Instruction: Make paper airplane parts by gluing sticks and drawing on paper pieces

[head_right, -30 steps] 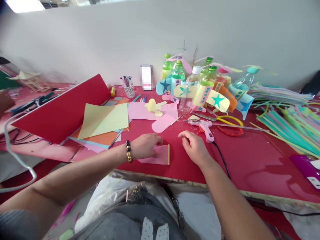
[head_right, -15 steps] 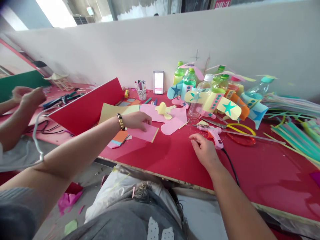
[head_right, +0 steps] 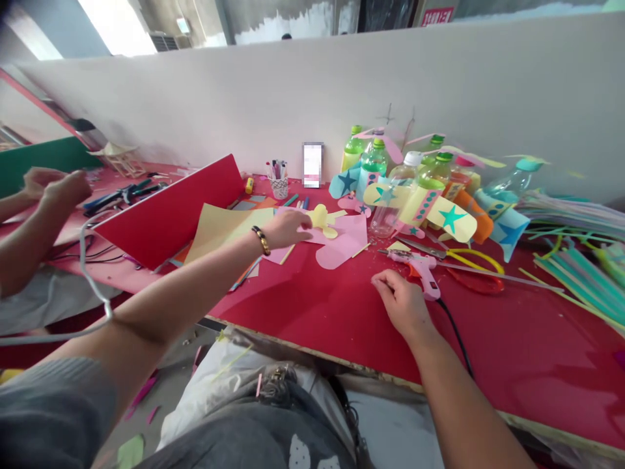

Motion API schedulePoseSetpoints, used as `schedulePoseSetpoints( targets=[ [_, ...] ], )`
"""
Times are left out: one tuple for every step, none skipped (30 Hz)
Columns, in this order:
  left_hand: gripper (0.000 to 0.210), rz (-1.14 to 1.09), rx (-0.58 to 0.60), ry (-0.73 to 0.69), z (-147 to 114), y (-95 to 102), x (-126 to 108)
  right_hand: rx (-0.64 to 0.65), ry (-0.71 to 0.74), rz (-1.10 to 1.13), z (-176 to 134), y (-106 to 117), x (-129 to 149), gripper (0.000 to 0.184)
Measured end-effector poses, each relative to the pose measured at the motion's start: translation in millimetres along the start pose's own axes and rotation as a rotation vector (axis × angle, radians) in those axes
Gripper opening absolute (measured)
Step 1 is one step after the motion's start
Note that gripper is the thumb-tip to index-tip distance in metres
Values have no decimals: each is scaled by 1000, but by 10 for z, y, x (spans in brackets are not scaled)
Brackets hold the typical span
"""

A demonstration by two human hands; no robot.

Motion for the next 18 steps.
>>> schedulePoseSetpoints(
  targets=[
    [30,-16,3,-67,3,-80,-182,-19,-1,-14,1,14,3,26],
    [30,-29,7,-133,-5,-166,-352,-40,0,-26,2,27,4,30],
    [29,-38,17,-195,-25,-252,-501,-61,3,-35,3,40,3,32],
    [29,-47,31,-249,-56,-331,-620,-80,12,-41,5,49,1,31],
    [28,-54,45,-289,-96,-399,-706,-98,24,-42,8,55,-3,27],
    [28,-60,56,-317,-144,-450,-759,-115,42,-42,12,58,-8,22],
    [28,-66,61,-333,-196,-482,-783,-128,63,-42,17,57,-11,18],
    [29,-72,65,-345,-252,-498,-785,-137,88,-42,22,52,-12,16],
    [29,-78,68,-352,-308,-499,-770,-139,116,-44,27,43,-10,16],
    [29,-86,71,-357,-364,-489,-744,-135,145,-47,31,32,-5,17],
    [30,-94,73,-359,-420,-473,-710,-125,173,-52,32,18,2,18],
    [30,-102,73,-360,-474,-455,-673,-111,199,-61,31,3,12,19],
    [30,-111,75,-362,-527,-437,-635,-95,221,-73,29,-13,22,21],
    [30,-122,78,-366,-581,-423,-598,-81,239,-88,25,-28,32,23],
    [30,-142,85,-370,-636,-414,-562,-66,254,-105,21,-44,42,26],
    [30,-177,93,-369,-690,-408,-527,-51,266,-125,20,-60,51,28],
    [30,-212,103,-366,-745,-408,-494,-35,277,-148,21,-77,60,31],
    [30,-246,112,-361,-798,-410,-464,-17,285,-173,27,-95,68,33]
  ],
)
Point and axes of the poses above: each hand's wrist, its own z-axis towards the middle knuckle, its own y-axis out of the back of the hand, x = y × z, the point moved 3 cm from there along z, towards the middle knuckle, and after that the axes turned 2 degrees about z, right-handed, at the moved point
